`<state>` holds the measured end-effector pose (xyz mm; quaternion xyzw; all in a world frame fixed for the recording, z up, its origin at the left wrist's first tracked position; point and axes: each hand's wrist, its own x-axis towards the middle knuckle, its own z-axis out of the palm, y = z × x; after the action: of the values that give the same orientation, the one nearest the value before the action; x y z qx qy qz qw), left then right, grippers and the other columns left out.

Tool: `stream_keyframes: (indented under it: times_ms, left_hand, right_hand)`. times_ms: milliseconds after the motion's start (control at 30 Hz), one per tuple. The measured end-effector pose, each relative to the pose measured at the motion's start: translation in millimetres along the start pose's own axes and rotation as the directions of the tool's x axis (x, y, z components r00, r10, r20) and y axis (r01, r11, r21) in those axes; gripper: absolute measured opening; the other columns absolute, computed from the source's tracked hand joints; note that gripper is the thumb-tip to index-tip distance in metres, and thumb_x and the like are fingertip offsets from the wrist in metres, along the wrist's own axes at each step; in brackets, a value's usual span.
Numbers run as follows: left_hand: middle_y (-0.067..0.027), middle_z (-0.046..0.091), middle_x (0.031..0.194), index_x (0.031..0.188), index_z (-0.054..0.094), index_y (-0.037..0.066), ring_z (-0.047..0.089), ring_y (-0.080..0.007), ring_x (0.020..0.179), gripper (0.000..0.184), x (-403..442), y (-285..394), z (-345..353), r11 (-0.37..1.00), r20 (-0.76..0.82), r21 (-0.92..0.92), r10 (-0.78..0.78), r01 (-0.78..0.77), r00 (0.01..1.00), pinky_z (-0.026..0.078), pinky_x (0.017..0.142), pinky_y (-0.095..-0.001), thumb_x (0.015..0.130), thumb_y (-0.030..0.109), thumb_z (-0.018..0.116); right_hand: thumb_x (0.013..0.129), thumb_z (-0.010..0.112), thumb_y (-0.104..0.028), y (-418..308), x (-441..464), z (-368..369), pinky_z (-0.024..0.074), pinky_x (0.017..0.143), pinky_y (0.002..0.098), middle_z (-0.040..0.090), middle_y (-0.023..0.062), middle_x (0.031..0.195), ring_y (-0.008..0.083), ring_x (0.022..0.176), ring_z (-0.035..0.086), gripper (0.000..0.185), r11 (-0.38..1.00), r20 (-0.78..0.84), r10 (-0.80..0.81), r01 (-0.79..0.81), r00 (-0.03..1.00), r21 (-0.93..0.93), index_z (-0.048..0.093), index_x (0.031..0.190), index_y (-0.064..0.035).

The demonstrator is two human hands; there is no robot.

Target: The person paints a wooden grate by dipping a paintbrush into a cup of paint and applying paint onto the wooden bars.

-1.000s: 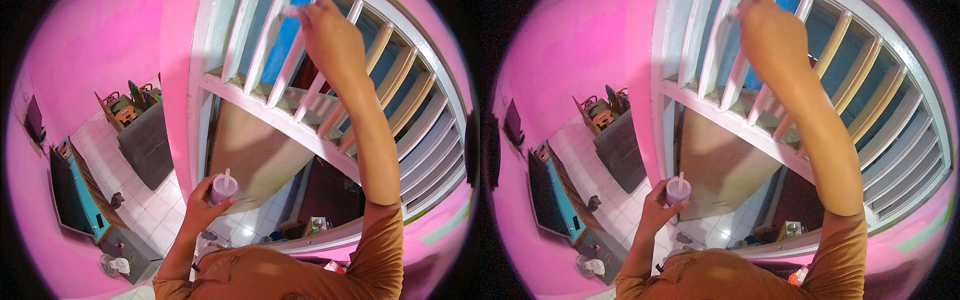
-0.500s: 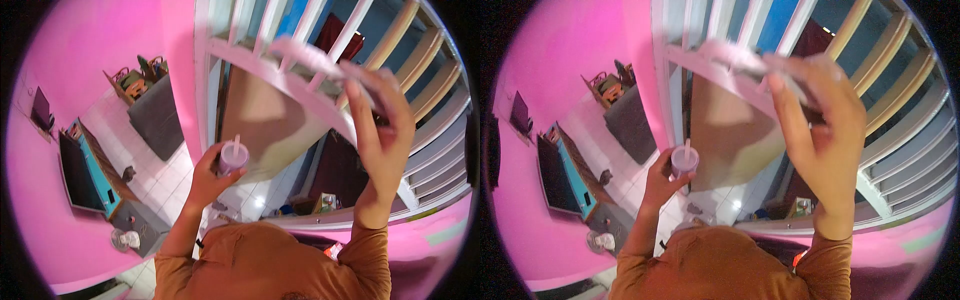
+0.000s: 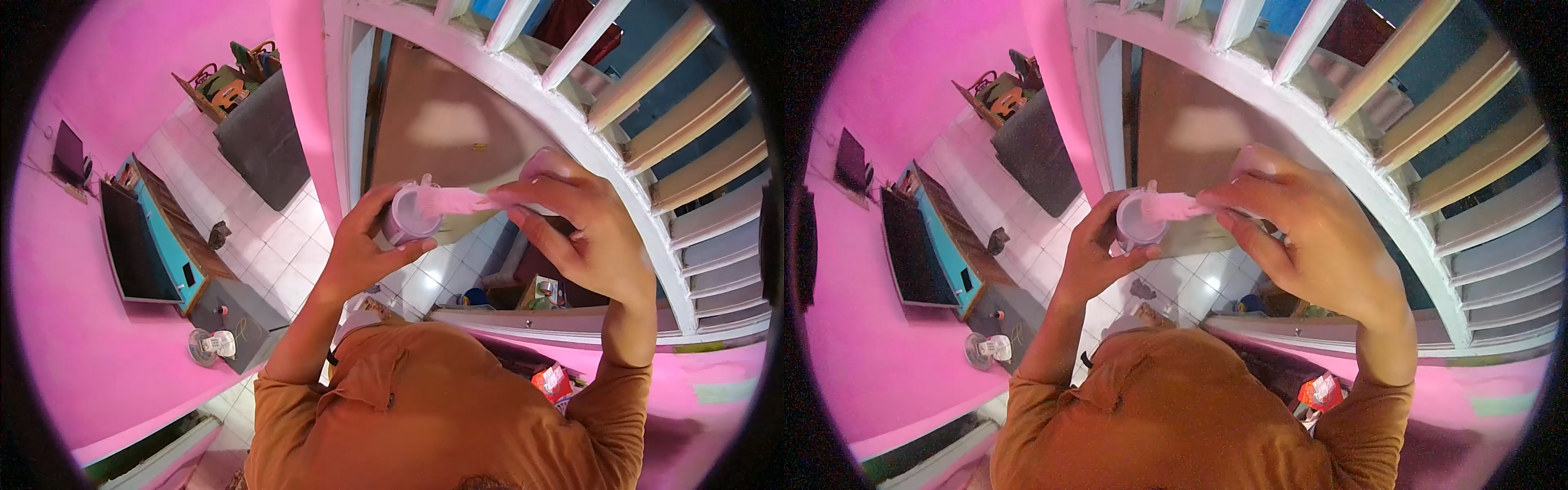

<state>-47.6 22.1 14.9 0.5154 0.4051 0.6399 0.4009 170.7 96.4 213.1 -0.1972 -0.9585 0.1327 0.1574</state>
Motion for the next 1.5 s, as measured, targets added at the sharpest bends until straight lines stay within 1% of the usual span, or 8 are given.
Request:
stream_keyframes:
  times_ms: [433, 533, 733, 833, 1033, 1200, 1433, 1500]
  left_hand:
    - [-0.0116, 0.054, 0.134, 0.138, 0.051, -0.001, 0.055, -0.0228, 0.125, 0.075, -3.7, -2.2, 0.1, 1.000, 0.019, -0.001, -0.001, 0.001, 1.000, 0.044, 0.108, -0.0358, 0.074, 0.008, 0.090]
    - [-0.0116, 0.054, 0.133, 0.138, 0.051, -0.001, 0.055, -0.0226, 0.125, 0.075, -2.8, -2.3, 0.2, 1.000, 0.005, 0.004, 0.017, -0.017, 1.000, 0.044, 0.108, -0.0356, 0.074, 0.008, 0.089]
    - [-0.0115, 0.054, 0.134, 0.138, 0.051, -0.001, 0.054, -0.0222, 0.126, 0.074, 2.1, -1.3, -2.0, 1.000, 0.000, -0.010, 0.023, -0.023, 1.000, 0.044, 0.109, -0.0352, 0.075, 0.008, 0.089]
    - [-0.0113, 0.053, 0.134, 0.138, 0.051, -0.001, 0.054, -0.0217, 0.127, 0.074, 7.1, 2.7, -1.3, 0.999, -0.024, -0.032, 0.023, -0.024, 0.999, 0.044, 0.109, -0.0348, 0.075, 0.008, 0.089]
    - [-0.0104, 0.055, 0.134, 0.137, 0.052, -0.002, 0.056, -0.0206, 0.125, 0.071, 19.6, 14.2, -1.8, 0.999, -0.034, -0.024, 0.043, -0.044, 0.998, 0.044, 0.109, -0.0342, 0.077, 0.008, 0.088]
    - [-0.0096, 0.057, 0.132, 0.137, 0.052, -0.001, 0.056, -0.0192, 0.124, 0.070, 33.1, 23.1, -2.4, 0.994, -0.046, 0.011, 0.105, -0.104, 0.993, 0.044, 0.108, -0.0339, 0.078, 0.010, 0.088]
    - [-0.0082, 0.060, 0.128, 0.136, 0.053, -0.001, 0.058, -0.0170, 0.119, 0.068, 53.6, 40.3, -1.9, 0.993, -0.062, -0.012, 0.121, -0.122, 0.991, 0.047, 0.103, -0.0328, 0.079, 0.012, 0.087]
    - [-0.0083, 0.062, 0.124, 0.136, 0.053, -0.001, 0.059, -0.0170, 0.116, 0.068, 60.0, 45.5, -1.2, 0.988, -0.099, 0.039, 0.154, -0.151, 0.983, 0.047, 0.101, -0.0326, 0.079, 0.013, 0.087]
  right_hand:
    - [0.087, 0.068, -0.007, 8.4, 16.9, 15.3, 0.0490, 0.075, 0.0429, 0.059, 0.0120, 0.097, 0.0340, 0.089, 0.061, 0.018, 0.998, 0.142, -0.066, 0.063, 0.988, 0.028, 0.069, 0.105, -0.0040]
    - [0.087, 0.070, 0.000, 9.9, 16.8, 14.4, 0.0493, 0.065, 0.0347, 0.062, 0.0100, 0.092, 0.0252, 0.076, 0.063, 0.020, 0.994, 0.093, -0.097, 0.091, 0.991, 0.066, 0.073, 0.107, -0.0031]
    - [0.086, 0.069, 0.003, 22.0, 3.0, 9.0, 0.0492, 0.075, 0.0331, 0.066, 0.0107, 0.093, 0.0252, 0.083, 0.064, 0.023, 0.999, -0.043, -0.006, 0.008, 0.999, 0.041, 0.074, 0.108, -0.0027]
    - [0.090, 0.068, -0.002, 27.5, -1.3, 10.4, 0.0504, 0.079, 0.0340, 0.069, 0.0133, 0.094, 0.0282, 0.084, 0.066, 0.020, 0.977, -0.070, 0.042, -0.026, 0.997, 0.210, 0.073, 0.109, -0.0029]
    - [0.095, 0.065, -0.004, 21.8, -10.7, 16.9, 0.0483, 0.077, 0.0292, 0.070, 0.0084, 0.091, 0.0153, 0.083, 0.062, 0.017, 0.900, -0.119, 0.271, -0.207, 0.955, 0.383, 0.074, 0.110, -0.0016]
    - [0.101, 0.062, -0.012, 18.8, -11.6, 17.6, 0.0446, 0.073, 0.0228, 0.068, 0.0030, 0.091, 0.0085, 0.081, 0.056, 0.020, 0.697, -0.059, 0.532, -0.398, 0.845, 0.596, 0.074, 0.111, -0.0006]
    - [0.100, 0.063, -0.014, 13.9, -9.2, 14.9, 0.0442, 0.073, 0.0227, 0.070, 0.0040, 0.093, 0.0090, 0.081, 0.058, 0.020, 0.741, -0.143, 0.496, -0.331, 0.857, 0.584, 0.074, 0.112, -0.0008]
    - [0.099, 0.065, -0.013, 9.9, -7.3, 16.1, 0.0458, 0.075, 0.0256, 0.070, 0.0056, 0.093, 0.0111, 0.083, 0.060, 0.019, 0.870, -0.330, 0.367, -0.195, 0.870, 0.453, 0.074, 0.112, -0.0020]
